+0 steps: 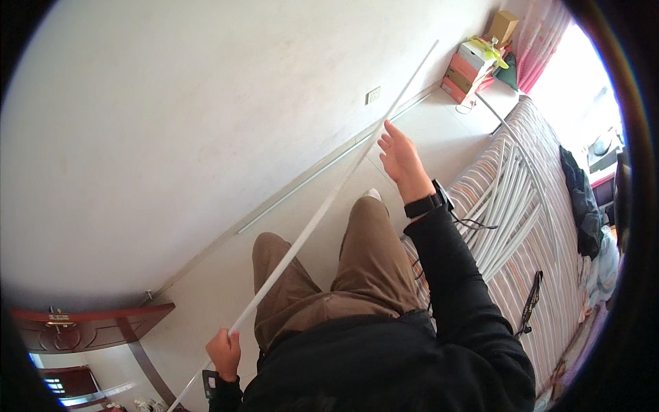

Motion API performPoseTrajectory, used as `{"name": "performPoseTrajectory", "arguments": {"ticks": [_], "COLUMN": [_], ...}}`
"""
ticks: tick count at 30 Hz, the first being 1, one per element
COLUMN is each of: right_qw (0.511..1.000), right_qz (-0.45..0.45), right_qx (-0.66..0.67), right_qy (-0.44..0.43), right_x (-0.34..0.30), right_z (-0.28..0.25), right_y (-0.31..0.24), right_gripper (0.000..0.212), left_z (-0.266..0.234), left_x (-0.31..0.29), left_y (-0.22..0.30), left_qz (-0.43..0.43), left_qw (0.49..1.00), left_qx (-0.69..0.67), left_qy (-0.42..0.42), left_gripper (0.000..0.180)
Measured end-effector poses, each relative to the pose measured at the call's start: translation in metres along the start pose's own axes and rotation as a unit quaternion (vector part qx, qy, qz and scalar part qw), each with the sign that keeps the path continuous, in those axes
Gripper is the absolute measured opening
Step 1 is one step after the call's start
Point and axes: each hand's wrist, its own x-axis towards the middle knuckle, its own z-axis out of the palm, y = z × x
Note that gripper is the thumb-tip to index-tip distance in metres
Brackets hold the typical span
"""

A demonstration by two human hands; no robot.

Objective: The person repeatedly picks up white poles from the floor and bed, aligns them end-to-end, and places the combined poles back on the bed. The process is repeated multiple times with different poles.

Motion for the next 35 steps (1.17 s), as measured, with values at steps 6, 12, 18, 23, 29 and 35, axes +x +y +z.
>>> {"name": "performPoseTrajectory", "arguments": {"ticks": [6,12,18,23,29,35], "right_qw": [0.977,0.962,0.965,0.878,0.906,0.932], "right_qz": [-0.003,0.021,0.005,0.020,-0.004,-0.042], "right_qx": [0.214,0.265,0.263,0.401,0.371,0.336], "right_qy": [0.009,0.058,0.003,-0.261,-0.205,-0.132], "right_x": [-0.006,-0.027,-0.044,-0.047,-0.040,-0.022], "right_z": [0.024,0.048,0.057,0.048,0.049,0.037], "right_y": [-0.024,-0.023,-0.029,-0.031,-0.024,-0.015], "right_gripper": [0.035,0.043,0.050,0.050,0.038,0.030], "left_z": [-0.009,0.022,-0.002,-0.020,-0.016,-0.023], "left_x": [-0.013,0.025,0.042,0.047,0.044,0.046], "left_y": [-0.007,0.049,0.059,0.043,0.060,0.075], "left_qz": [0.000,0.091,0.103,-0.049,-0.030,-0.063], "left_qw": [0.999,0.982,0.992,0.848,0.935,0.973], "left_qx": [-0.035,0.006,0.045,-0.346,-0.293,-0.217], "left_qy": [-0.001,0.164,0.061,-0.399,-0.199,-0.037], "left_gripper": [0.029,0.030,0.043,0.038,0.023,0.019]}}
